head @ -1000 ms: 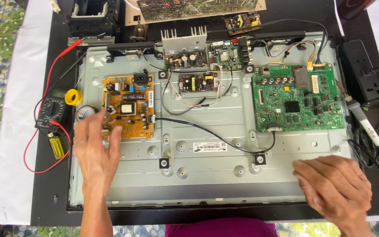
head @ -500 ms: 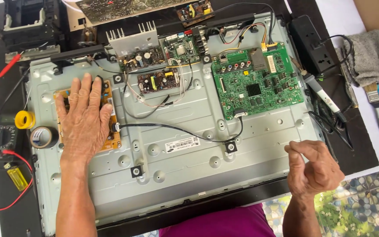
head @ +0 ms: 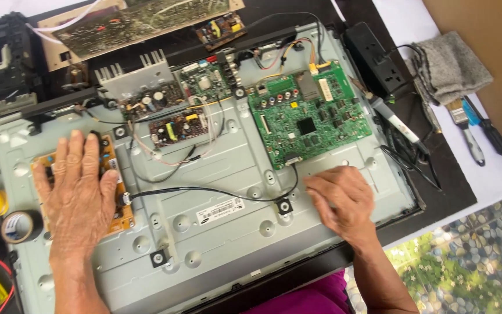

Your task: Soldering electronic components on a television circuit board and applying insulating tape for repair.

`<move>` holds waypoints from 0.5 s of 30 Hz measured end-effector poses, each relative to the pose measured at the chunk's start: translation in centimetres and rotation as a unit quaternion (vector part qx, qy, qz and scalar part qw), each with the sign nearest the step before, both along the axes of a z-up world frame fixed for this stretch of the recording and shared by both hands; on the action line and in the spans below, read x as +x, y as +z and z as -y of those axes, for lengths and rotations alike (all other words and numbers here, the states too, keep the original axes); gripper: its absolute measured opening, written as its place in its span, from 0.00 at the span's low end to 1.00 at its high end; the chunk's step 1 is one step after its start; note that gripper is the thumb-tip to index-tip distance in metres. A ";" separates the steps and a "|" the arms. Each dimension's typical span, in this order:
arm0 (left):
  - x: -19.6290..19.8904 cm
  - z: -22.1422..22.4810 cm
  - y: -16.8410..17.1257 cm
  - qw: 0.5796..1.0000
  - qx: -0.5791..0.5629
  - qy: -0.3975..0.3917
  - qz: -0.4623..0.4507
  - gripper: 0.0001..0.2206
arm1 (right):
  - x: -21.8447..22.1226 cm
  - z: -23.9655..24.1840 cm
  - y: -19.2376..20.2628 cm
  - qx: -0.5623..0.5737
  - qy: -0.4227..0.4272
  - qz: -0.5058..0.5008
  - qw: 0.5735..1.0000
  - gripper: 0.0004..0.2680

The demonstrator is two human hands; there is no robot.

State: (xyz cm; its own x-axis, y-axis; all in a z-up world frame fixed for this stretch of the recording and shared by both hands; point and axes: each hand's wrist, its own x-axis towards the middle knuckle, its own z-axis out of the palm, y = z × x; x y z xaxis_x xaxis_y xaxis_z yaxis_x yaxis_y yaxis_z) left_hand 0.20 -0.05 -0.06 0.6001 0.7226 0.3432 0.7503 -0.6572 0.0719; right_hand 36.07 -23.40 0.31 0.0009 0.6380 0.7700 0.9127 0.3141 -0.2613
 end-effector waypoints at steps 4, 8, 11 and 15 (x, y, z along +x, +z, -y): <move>-1.0 -0.2 -1.3 0.998 0.057 -0.025 0.001 0.26 | 0.4 -0.5 -0.9 0.040 -0.030 -0.003 0.999 0.11; -2.2 -1.0 -3.5 0.993 0.115 -0.037 0.011 0.24 | 1.5 -0.2 -1.8 0.091 -0.067 -0.113 0.987 0.10; -2.5 -1.2 -4.1 0.993 0.105 -0.036 0.030 0.24 | 2.3 0.8 -3.1 0.099 -0.041 -0.217 0.970 0.07; -2.1 -1.0 -3.6 0.992 0.122 -0.028 0.030 0.23 | 5.5 2.3 -5.0 0.227 -0.133 -0.259 0.929 0.10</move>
State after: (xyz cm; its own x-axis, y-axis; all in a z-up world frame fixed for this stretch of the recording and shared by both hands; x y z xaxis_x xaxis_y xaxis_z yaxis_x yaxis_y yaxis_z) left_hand -1.91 0.95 -3.61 0.6108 0.5791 0.5400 0.7111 -0.7012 -0.0523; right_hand 41.52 -25.72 -4.70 0.5580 0.1722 0.8118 0.7625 0.2796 -0.5834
